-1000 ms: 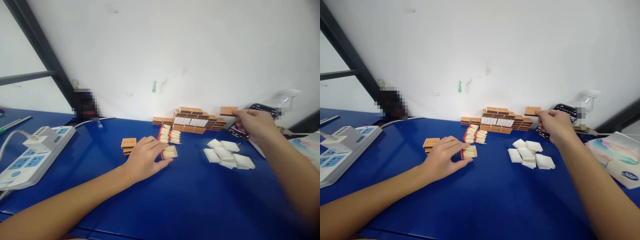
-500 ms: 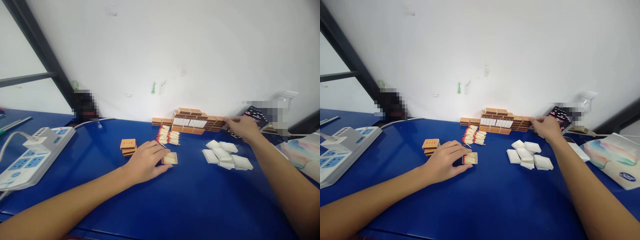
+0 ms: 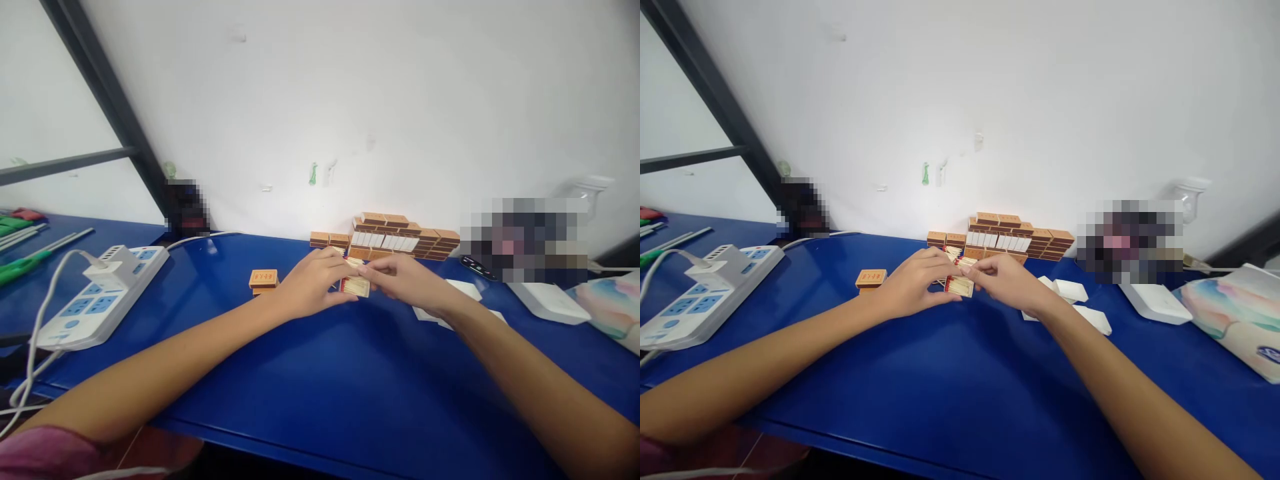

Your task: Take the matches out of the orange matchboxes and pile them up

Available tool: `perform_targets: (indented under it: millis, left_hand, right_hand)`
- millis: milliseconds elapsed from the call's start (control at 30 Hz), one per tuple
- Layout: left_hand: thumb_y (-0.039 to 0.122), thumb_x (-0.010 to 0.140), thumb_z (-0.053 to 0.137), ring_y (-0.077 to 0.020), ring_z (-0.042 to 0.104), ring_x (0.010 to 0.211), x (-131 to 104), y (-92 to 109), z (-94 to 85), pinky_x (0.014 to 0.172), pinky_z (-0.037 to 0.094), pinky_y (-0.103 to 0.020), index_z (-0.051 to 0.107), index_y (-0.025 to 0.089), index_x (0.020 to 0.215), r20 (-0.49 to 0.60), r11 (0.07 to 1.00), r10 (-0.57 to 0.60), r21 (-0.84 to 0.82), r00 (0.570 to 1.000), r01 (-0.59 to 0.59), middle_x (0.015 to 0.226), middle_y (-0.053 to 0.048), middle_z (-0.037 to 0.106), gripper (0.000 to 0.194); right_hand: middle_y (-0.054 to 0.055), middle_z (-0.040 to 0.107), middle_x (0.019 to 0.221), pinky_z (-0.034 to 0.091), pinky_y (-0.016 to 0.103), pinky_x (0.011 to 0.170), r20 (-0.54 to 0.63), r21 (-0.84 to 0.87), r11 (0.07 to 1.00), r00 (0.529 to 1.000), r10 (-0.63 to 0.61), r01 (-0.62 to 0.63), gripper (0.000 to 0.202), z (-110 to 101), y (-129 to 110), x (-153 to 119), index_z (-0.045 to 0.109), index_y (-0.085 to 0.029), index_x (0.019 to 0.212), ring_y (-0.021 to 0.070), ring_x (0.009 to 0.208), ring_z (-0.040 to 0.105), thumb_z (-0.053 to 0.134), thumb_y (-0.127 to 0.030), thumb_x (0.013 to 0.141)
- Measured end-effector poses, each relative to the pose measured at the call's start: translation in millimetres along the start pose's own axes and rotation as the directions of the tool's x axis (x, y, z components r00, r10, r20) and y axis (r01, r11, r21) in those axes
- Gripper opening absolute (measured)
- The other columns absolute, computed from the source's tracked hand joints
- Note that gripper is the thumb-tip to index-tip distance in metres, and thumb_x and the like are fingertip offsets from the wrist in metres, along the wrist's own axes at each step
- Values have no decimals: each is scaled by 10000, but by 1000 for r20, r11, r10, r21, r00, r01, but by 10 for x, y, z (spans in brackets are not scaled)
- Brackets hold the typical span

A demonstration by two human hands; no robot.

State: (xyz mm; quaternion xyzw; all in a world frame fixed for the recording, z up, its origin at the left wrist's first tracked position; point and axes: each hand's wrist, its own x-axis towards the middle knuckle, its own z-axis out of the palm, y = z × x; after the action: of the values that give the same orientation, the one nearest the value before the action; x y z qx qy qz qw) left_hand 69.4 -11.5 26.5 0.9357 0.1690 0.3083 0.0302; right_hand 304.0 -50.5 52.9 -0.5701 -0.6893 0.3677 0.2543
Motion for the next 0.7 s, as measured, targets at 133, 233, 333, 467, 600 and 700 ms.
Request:
perform_targets:
  millis: [133, 233, 333, 467, 600, 700]
  left_hand:
    - [377, 908, 792, -254, 632, 1048, 60, -93, 64, 938, 512, -407, 674, 185, 1191, 23, 999, -37, 22, 999, 36, 1083, -82, 716, 362]
    - [384, 893, 808, -267, 636, 1079, 42, -136, 120, 945, 507, -421, 640, 197, 1224, 13, 997, -64, 41, 998, 64, 1127, -85, 711, 416]
    - [440, 875, 817, -297, 604, 1209, 44, -141, 152, 1024, 485, -466, 575, 217, 1352, -9, 997, -43, 67, 999, 43, 1269, -113, 676, 581]
    - [507, 781, 879, -357, 483, 1394, 104, -147, 183, 1144, 405, -538, 486, 219, 1469, -20, 987, -64, 145, 998, 66, 1522, -183, 503, 843]
    - [448, 767, 903, -370, 454, 1430, 165, -181, 232, 1166, 376, -564, 463, 224, 1493, 30, 980, -107, 174, 994, 100, 1541, -198, 481, 878]
    - [411, 785, 896, -361, 449, 1438, 190, -195, 253, 1175, 364, -560, 465, 227, 1489, 45, 979, -121, 171, 992, 111, 1534, -191, 492, 846]
  right_hand:
    - [-40, 458, 559, 258, 267, 498, 46, 60, 998, 999, -13, 10, 554, 39, 89, 25, 642, -199, 719, 106, 520, 365, 654, -735, 856]
    - [-28, 508, 555, 301, 268, 510, 52, 22, 999, 998, -33, 32, 554, 12, 101, 10, 691, -194, 775, 114, 523, 415, 661, -743, 846]
    - [-17, 526, 528, 335, 273, 506, 1, 23, 998, 998, -56, 56, 565, 38, 109, 16, 689, -194, 742, 121, 500, 442, 642, -746, 850]
    - [24, 643, 620, 368, 274, 466, -93, 35, 995, 991, -93, 96, 535, 99, 217, 95, 690, -189, 746, 125, 476, 489, 658, -714, 845]
    - [43, 704, 679, 392, 275, 449, -107, 4, 993, 987, -117, 118, 467, 140, 336, 169, 725, -183, 823, 138, 477, 526, 669, -644, 864]
    - [37, 716, 684, 393, 281, 486, -149, -97, 984, 975, -163, 149, 392, 158, 355, 180, 752, -184, 856, 147, 503, 539, 666, -566, 883]
